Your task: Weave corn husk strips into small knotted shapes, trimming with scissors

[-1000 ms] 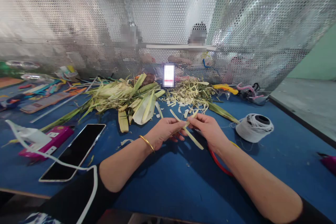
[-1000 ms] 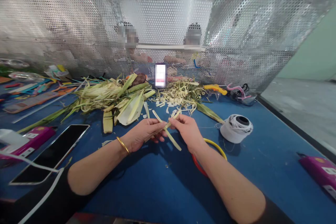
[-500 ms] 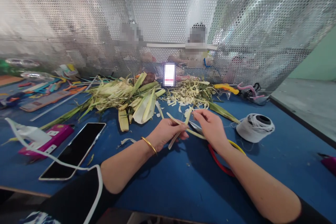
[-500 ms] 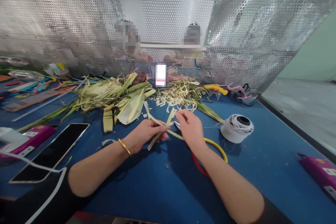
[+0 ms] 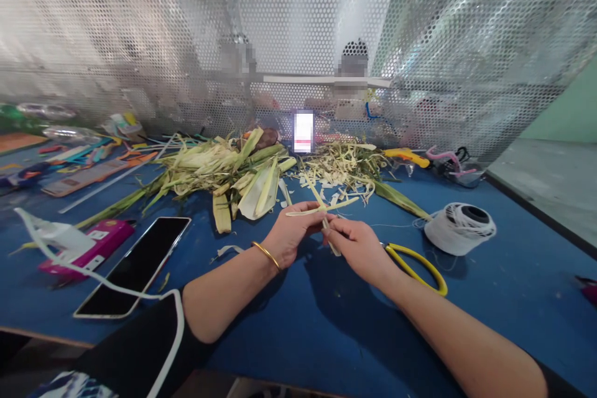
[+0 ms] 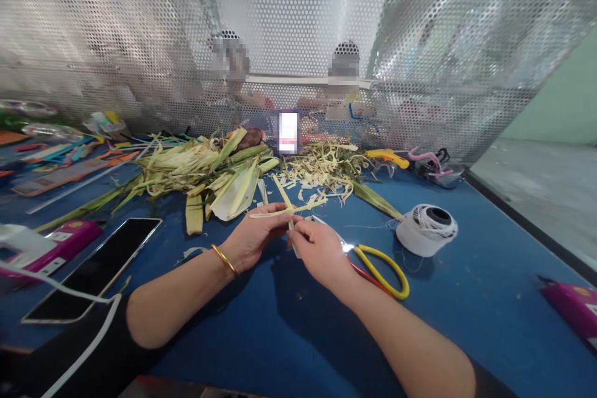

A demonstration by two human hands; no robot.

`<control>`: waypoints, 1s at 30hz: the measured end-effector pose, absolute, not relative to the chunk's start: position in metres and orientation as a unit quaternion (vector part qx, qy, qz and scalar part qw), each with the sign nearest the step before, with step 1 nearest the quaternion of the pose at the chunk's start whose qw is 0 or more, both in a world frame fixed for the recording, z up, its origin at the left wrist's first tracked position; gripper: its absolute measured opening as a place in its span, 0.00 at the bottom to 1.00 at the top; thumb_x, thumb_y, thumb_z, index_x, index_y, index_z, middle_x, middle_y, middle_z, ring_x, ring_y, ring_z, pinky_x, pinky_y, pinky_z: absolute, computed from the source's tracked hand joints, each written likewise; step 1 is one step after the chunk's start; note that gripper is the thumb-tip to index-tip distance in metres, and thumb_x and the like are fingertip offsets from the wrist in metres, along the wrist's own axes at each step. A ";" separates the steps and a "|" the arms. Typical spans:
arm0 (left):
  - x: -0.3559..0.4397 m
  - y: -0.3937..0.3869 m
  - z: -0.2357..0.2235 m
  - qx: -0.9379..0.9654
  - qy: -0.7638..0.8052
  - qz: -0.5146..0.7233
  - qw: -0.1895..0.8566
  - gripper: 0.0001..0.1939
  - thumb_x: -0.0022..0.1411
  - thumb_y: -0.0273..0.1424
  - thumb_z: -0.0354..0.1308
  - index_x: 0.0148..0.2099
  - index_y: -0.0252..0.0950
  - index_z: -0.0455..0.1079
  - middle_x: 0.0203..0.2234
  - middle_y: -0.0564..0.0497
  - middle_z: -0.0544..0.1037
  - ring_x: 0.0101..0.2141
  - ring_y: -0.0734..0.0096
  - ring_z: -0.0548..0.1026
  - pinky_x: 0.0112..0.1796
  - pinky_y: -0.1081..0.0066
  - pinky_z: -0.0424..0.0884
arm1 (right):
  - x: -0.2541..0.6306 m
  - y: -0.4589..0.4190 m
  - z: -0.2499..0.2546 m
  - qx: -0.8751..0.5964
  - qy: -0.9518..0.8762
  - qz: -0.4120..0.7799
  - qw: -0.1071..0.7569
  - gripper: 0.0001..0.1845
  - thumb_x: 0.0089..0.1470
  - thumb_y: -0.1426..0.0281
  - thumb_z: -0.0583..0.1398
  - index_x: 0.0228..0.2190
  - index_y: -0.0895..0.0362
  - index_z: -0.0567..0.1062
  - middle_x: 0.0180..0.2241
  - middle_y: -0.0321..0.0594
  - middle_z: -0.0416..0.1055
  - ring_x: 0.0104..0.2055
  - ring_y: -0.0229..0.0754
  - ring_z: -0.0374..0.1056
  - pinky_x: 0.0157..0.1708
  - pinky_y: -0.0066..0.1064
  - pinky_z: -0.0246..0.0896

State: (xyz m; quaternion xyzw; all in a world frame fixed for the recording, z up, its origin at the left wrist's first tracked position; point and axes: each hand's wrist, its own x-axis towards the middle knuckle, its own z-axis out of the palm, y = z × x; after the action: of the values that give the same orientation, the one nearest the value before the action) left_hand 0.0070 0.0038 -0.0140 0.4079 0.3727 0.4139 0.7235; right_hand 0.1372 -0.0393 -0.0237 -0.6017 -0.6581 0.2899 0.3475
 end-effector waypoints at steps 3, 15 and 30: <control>0.006 0.005 -0.013 0.414 0.378 0.420 0.714 0.09 0.49 0.22 0.63 0.33 0.33 0.66 0.26 0.48 0.78 0.25 0.75 0.74 0.33 0.73 0.71 | 0.140 -0.040 -0.018 -0.586 -0.646 0.328 0.362 0.16 0.51 0.62 0.53 0.17 0.56 0.69 0.17 0.33 0.63 0.23 0.37 0.58 0.24 0.27 0.51; -0.022 0.024 0.010 0.386 0.217 0.275 0.853 0.18 0.51 0.35 0.58 0.43 0.30 0.68 0.41 0.37 0.78 0.45 0.55 0.75 0.40 0.62 0.72 | 0.171 -0.028 -0.005 -0.609 -0.680 0.204 0.353 0.16 0.53 0.63 0.53 0.18 0.55 0.66 0.19 0.33 0.65 0.24 0.36 0.59 0.25 0.27 0.50; 0.001 0.010 -0.007 0.474 0.435 0.366 0.672 0.05 0.49 0.24 0.64 0.32 0.31 0.73 0.19 0.53 0.74 0.18 0.79 0.72 0.21 0.78 0.62 | 0.160 -0.036 -0.002 -0.537 -0.760 0.266 0.252 0.11 0.50 0.69 0.53 0.20 0.56 0.70 0.20 0.33 0.65 0.25 0.37 0.61 0.27 0.28 0.52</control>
State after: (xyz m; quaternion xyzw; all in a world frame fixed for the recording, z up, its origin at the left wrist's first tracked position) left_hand 0.0005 0.0097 -0.0068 0.4740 0.4354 0.3661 0.6721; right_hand 0.1603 -0.0356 -0.0020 -0.5371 -0.7597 0.2664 0.2516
